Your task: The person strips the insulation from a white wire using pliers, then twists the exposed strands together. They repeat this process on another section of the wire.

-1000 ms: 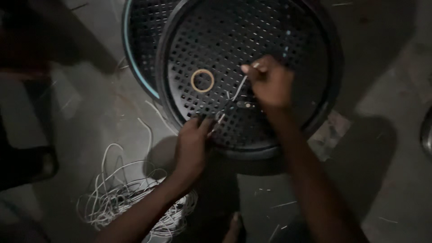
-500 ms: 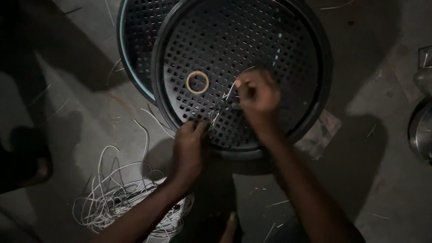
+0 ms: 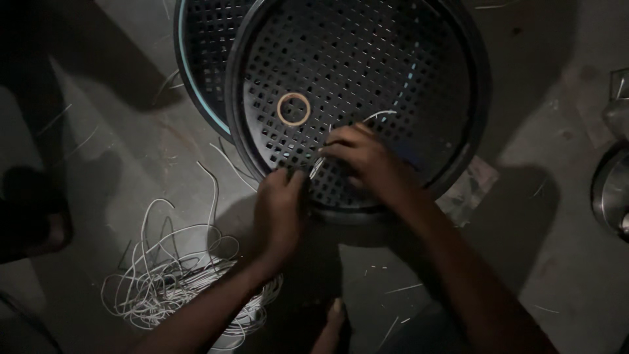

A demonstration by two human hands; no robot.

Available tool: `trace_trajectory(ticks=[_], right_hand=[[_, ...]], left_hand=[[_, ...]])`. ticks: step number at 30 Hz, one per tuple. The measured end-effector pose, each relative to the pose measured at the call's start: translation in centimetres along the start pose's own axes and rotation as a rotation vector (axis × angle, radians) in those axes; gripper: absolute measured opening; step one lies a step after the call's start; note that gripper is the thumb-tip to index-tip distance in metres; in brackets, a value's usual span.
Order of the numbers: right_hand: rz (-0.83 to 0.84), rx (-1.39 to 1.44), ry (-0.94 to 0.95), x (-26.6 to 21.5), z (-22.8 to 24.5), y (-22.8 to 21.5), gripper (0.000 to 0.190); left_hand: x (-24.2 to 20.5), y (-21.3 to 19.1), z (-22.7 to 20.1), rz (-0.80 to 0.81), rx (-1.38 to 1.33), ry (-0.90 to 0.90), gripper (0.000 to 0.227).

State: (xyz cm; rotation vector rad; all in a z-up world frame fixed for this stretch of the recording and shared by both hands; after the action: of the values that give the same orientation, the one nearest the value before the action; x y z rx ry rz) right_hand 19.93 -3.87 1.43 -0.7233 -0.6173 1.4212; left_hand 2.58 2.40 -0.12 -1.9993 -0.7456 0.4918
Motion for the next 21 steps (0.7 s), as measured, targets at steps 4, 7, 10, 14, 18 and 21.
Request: trace_trajectory(ticks=[4,7,10,14,18,21], right_hand=[[0.022,-0.01,0.014,-0.1,-0.2,0.0,0.064],[0.0,0.028,0.005,-0.5,-0.5,0.3,0.059],[-0.107,-0.058,-0.104,-0.6,-0.2,0.7,0.048],[-0.141,-0.104,-0.086,-0.6,0.9,1.4,0.039],[-0.164,-0.185,-0.19,-1.5,2.9,1.0,0.042],[-0.155,-0.23,-0.229,-1.5,4.0,1.1,0.039]], left_hand=[[-0.6,-0.2,-0.7,-0.029,-0.004,-0.058,0.018],[-0.8,0.1,-0.5,0.051,-0.167,-0.365,0.02],[-0.7,-0.9,-1.3,0.04,0.086,-0.202,0.033],[-0.2,-0.8,-0.8,0.096,-0.008,-0.4,0.023],[-0.3,-0.6,-0.6,0.066,-0.02,-0.452,0.015],[-0.5,-0.8,-0.4,0.027,-0.002,-0.46,0.021]])
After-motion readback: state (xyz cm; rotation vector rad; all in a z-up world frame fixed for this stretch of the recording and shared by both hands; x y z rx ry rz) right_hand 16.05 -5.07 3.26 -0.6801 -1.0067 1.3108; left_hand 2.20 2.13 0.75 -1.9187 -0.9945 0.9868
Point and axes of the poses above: each hand's wrist, its own x-axis towards the middle knuckle, its own y-axis out of the palm, z = x × y, the point moved 4 cm from there along x, towards the middle knuckle, and after that the axes turned 8 degrees about x, right-handed, at the moved point
